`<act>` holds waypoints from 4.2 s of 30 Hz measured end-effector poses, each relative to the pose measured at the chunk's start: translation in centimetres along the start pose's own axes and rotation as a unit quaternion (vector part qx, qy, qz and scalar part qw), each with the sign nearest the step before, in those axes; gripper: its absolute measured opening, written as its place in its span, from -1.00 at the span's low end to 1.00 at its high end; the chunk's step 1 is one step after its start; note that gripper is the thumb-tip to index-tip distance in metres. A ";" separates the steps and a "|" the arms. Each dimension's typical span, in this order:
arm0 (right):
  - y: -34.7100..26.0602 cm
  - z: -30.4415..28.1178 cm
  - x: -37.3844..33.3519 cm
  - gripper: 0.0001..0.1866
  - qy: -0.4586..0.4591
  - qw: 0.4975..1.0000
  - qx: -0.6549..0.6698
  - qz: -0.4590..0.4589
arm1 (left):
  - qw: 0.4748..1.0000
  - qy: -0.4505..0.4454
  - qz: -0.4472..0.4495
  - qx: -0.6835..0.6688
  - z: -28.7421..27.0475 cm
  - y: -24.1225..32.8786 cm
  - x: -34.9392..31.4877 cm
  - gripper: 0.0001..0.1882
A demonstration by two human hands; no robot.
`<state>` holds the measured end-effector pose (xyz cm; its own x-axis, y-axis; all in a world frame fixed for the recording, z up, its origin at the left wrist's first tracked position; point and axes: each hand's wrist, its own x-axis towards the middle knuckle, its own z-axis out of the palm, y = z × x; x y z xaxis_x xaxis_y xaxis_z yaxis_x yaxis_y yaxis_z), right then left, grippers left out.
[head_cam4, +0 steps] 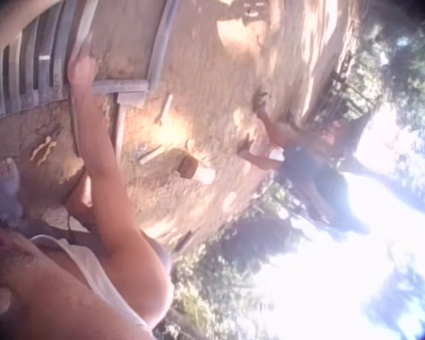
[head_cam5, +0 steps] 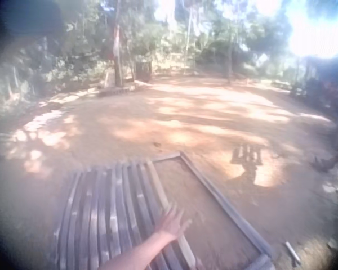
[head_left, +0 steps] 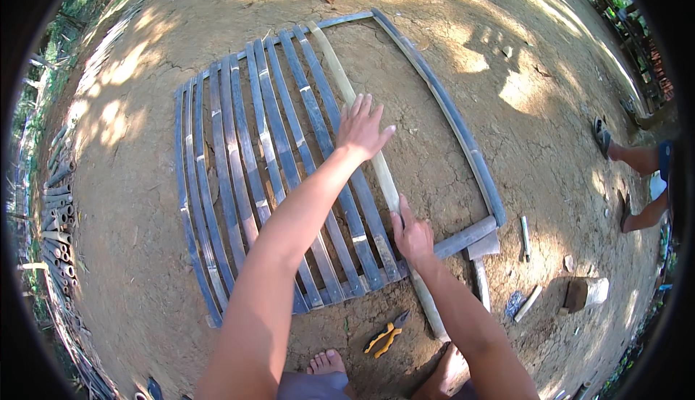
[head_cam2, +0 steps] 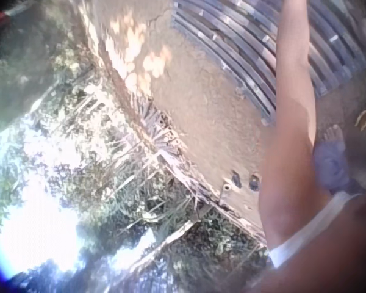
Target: The person aligns thin bamboo slats onto a larger bamboo pole frame and secures them by driving nails into the slats with a hammer.
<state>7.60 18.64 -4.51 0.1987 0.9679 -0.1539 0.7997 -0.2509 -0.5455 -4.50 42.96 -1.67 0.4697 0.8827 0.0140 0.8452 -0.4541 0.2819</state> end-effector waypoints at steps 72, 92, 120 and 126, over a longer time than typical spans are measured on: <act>1.4 0.8 1.9 -0.37 -0.030 0.983 0.177 0.028 | 0.994 -0.032 -0.069 -0.076 4.1 13.7 -28.5 0.27; 2.7 -2.5 5.6 -0.37 -0.034 0.967 0.251 -0.003 | 0.993 -0.048 -0.077 -0.074 4.1 13.5 -28.5 0.40; 3.5 -1.8 5.5 -0.38 -0.012 0.979 0.204 -0.014 | 0.992 -0.062 -0.078 -0.078 4.0 13.7 -28.1 0.38; 1.2 0.0 3.3 -0.39 -0.038 0.982 0.186 0.020 | 0.992 -0.051 -0.083 -0.078 4.2 13.6 -28.3 0.34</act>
<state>9.19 21.54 -5.62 0.1707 0.9569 -0.2351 0.5268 -0.2903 -0.7989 -5.19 11.29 -2.22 0.3567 0.9237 -0.1397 0.8669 -0.2715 0.4182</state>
